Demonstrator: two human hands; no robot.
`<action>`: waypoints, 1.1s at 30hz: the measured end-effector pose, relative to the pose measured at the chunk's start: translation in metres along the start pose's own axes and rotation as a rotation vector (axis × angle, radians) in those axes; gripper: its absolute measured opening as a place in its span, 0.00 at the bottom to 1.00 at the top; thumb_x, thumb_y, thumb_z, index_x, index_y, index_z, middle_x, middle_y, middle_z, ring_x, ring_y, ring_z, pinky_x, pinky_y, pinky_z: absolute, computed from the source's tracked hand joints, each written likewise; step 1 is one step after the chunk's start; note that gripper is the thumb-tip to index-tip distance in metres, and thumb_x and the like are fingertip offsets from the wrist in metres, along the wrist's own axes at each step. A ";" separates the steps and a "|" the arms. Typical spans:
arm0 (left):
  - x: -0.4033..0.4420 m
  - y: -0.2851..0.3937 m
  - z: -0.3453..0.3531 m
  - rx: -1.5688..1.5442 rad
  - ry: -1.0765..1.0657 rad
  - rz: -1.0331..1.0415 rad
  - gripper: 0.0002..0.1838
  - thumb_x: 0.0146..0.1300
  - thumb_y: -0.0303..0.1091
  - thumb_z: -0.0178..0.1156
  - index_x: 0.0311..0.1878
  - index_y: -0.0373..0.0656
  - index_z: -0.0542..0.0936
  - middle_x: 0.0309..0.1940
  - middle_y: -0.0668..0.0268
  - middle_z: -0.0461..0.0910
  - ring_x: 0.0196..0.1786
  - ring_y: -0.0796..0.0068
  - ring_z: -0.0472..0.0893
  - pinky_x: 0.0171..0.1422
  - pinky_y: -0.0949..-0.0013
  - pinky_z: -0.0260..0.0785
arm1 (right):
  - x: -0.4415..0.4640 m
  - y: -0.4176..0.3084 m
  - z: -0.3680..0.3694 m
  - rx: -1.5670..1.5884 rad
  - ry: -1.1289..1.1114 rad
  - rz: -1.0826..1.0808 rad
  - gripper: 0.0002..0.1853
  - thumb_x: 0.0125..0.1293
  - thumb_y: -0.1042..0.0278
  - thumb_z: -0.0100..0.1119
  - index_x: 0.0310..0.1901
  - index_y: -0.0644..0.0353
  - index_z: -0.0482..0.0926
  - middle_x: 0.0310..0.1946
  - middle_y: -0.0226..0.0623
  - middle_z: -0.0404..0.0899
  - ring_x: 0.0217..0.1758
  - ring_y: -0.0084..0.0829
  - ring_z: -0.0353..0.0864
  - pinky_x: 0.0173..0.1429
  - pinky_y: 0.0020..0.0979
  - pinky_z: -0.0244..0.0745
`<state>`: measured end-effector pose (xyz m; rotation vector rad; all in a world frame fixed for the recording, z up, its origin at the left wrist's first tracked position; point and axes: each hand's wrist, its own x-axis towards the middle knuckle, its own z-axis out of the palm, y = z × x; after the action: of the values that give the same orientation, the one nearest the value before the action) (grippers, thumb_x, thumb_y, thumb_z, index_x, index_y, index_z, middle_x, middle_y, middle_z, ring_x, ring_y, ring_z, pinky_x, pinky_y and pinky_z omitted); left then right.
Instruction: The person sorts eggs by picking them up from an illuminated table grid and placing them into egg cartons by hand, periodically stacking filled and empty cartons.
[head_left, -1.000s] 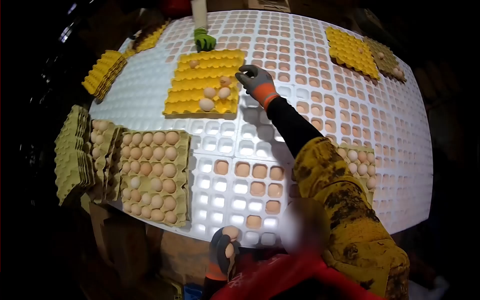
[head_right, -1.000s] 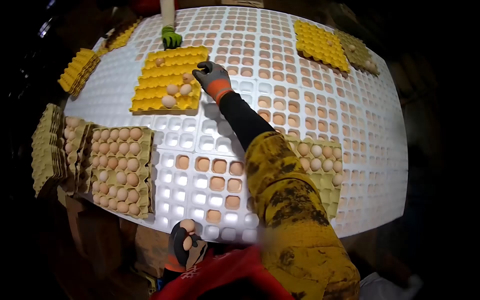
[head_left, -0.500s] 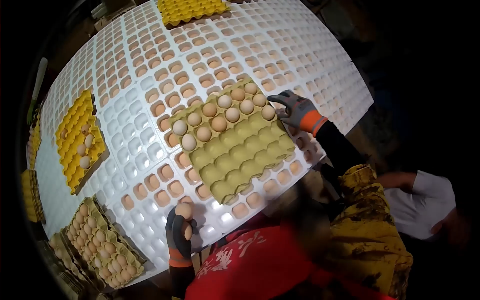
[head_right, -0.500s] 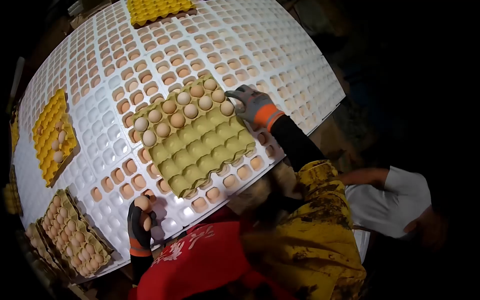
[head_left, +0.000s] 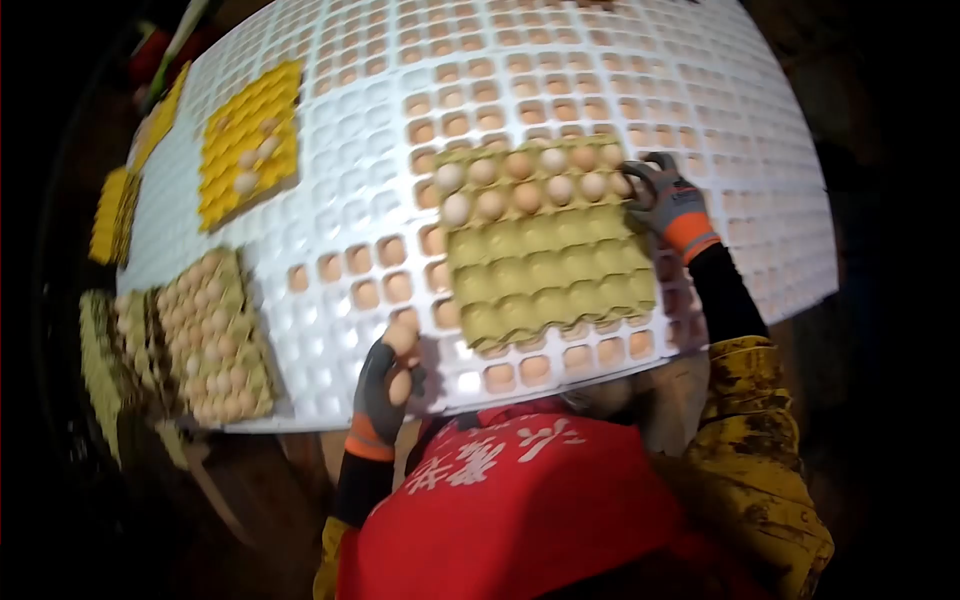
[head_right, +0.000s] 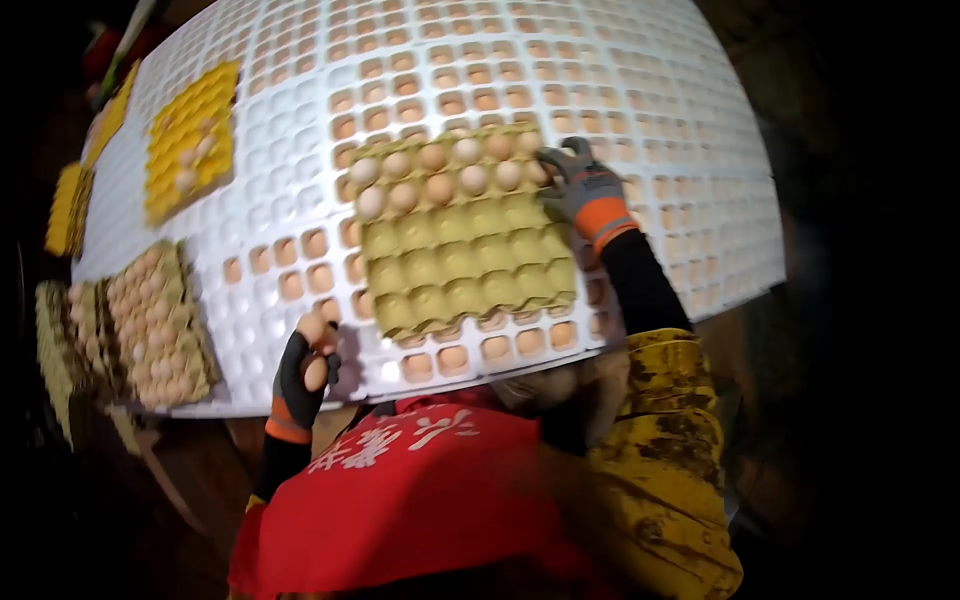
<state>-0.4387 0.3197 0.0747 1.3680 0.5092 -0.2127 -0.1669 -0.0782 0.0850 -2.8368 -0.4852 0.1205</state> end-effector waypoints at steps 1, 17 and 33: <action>-0.005 0.002 -0.010 -0.082 -0.001 -0.062 0.26 0.78 0.53 0.43 0.59 0.38 0.75 0.37 0.68 0.77 0.32 0.77 0.74 0.36 0.74 0.68 | 0.004 -0.008 0.000 -0.125 -0.027 -0.022 0.33 0.51 0.58 0.69 0.63 0.40 0.76 0.61 0.47 0.72 0.53 0.52 0.81 0.56 0.47 0.78; -0.047 -0.007 -0.134 -0.188 0.352 0.073 0.17 0.73 0.41 0.57 0.55 0.39 0.78 0.40 0.67 0.78 0.33 0.82 0.74 0.35 0.77 0.66 | -0.091 -0.299 0.073 1.540 -0.576 0.027 0.24 0.70 0.61 0.60 0.64 0.59 0.71 0.46 0.36 0.79 0.41 0.26 0.79 0.43 0.30 0.79; 0.033 -0.010 -0.164 1.296 0.395 0.449 0.20 0.65 0.34 0.58 0.61 0.55 0.80 0.64 0.56 0.73 0.56 0.53 0.79 0.55 0.55 0.75 | -0.020 -0.418 0.156 0.565 -0.182 -0.222 0.23 0.68 0.59 0.58 0.65 0.45 0.76 0.63 0.43 0.75 0.64 0.49 0.75 0.66 0.42 0.72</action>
<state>-0.4507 0.4809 0.0317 2.7799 0.3511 0.1539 -0.3368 0.3331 0.0479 -2.2165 -0.6768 0.4055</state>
